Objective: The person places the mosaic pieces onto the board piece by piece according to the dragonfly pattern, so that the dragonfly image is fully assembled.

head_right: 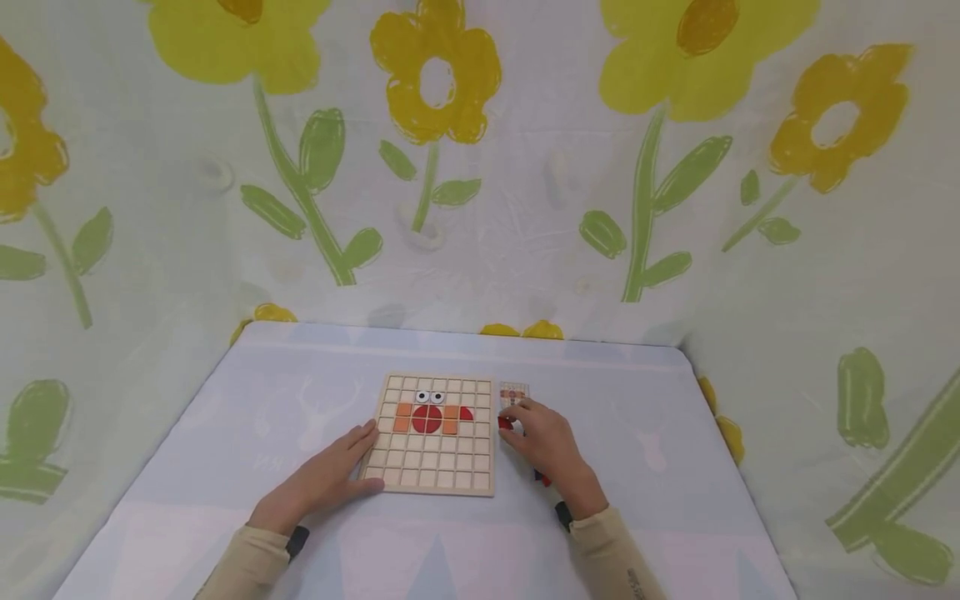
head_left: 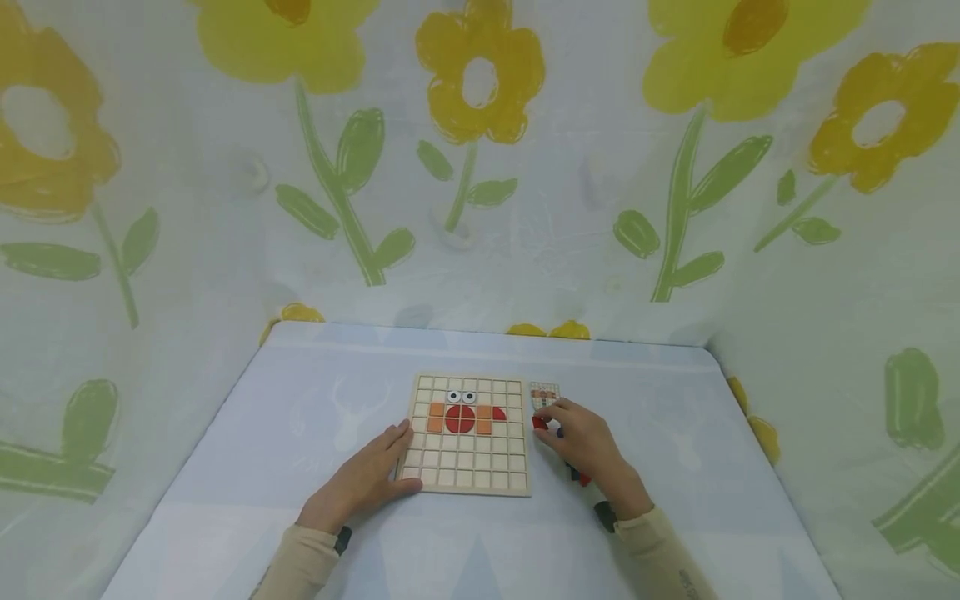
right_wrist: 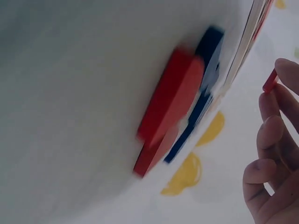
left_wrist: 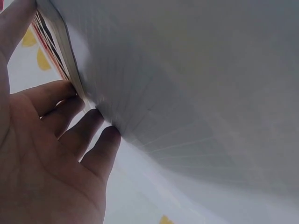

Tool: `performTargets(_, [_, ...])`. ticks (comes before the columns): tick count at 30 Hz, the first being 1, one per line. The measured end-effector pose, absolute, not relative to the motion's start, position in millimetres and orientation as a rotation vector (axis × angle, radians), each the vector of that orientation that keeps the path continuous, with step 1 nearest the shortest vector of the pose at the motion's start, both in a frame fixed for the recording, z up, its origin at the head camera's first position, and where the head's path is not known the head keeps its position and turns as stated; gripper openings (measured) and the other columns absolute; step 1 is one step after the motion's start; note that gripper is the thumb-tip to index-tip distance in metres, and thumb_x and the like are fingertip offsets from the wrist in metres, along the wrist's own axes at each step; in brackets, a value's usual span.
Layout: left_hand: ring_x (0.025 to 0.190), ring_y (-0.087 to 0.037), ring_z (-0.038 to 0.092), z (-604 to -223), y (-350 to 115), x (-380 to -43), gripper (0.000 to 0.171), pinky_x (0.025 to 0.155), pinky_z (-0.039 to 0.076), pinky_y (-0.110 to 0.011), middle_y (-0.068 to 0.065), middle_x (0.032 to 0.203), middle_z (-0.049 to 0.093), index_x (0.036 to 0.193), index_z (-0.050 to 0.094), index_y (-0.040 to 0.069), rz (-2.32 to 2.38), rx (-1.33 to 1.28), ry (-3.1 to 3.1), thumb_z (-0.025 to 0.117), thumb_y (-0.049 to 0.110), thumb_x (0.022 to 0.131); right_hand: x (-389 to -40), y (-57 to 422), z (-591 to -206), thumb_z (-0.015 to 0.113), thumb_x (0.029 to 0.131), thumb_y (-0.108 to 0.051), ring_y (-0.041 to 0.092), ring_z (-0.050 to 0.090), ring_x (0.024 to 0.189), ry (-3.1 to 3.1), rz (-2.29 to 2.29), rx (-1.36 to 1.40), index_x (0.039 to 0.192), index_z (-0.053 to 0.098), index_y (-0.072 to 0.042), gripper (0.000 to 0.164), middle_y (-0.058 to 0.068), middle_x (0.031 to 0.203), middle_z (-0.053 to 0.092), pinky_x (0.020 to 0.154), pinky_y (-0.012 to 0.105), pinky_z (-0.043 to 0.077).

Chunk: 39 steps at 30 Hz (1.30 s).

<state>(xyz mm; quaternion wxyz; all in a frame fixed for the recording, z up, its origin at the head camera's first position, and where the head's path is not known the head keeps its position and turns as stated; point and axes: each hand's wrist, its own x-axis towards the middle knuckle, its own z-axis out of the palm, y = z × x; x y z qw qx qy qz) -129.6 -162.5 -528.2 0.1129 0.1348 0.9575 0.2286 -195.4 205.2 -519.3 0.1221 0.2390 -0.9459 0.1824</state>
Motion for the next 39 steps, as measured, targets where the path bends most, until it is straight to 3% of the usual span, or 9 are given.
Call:
performTargets(7, [0.152,-0.03,0.024,-532.0,-162.7,-130.1,0.095,0.123,0.027,-0.045,-0.005,0.167,0.024,0.158,0.034,0.007,0.665,0.371,2.808,0.075,0.053,0.087,-195.9,180.1,-522.6,0.089,0.08,-0.026,0.008,0.066,0.083,-2.776,0.515,0.793,0.104,0.077,-0.02,0.027,-0.008,0.094,0.069,0.072,0.025,0.058])
performTargets(18, [0.152,-0.029,0.025,-533.6,-163.3,-131.5,0.094,0.123,0.028,-0.044,-0.005,0.167,0.026,0.158,0.036,0.007,0.637,0.375,2.825,0.075,0.054,0.087,-207.4,152.9,-511.3,0.084,0.085,-0.034,0.009,0.061,0.084,-2.943,0.47,0.775,0.106,0.078,-0.02,0.026,-0.008,0.093,0.067,0.074,0.026,0.057])
performTargets(24, [0.152,-0.031,0.026,-530.4,-163.3,-131.1,0.093,0.122,0.028,-0.045,-0.007,0.166,0.027,0.157,0.037,0.005,0.648,0.39,2.824,0.076,0.052,0.087,-214.0,142.7,-510.6,0.083,0.086,-0.032,0.008,0.057,0.081,-3.039,0.454,0.801,0.102,0.077,-0.019,0.021,-0.008,0.09,0.066,0.072,0.026,0.054])
performTargets(39, [0.151,-0.032,0.027,-531.0,-163.5,-131.3,0.092,0.122,0.028,-0.046,-0.009,0.166,0.028,0.156,0.037,0.003,0.647,0.417,2.829,0.076,0.051,0.087,-219.4,131.5,-511.1,0.08,0.089,-0.023,0.007,0.064,0.083,-3.108,0.378,0.806,0.099,0.078,-0.019,0.011,-0.009,0.089,0.07,0.075,0.026,0.057])
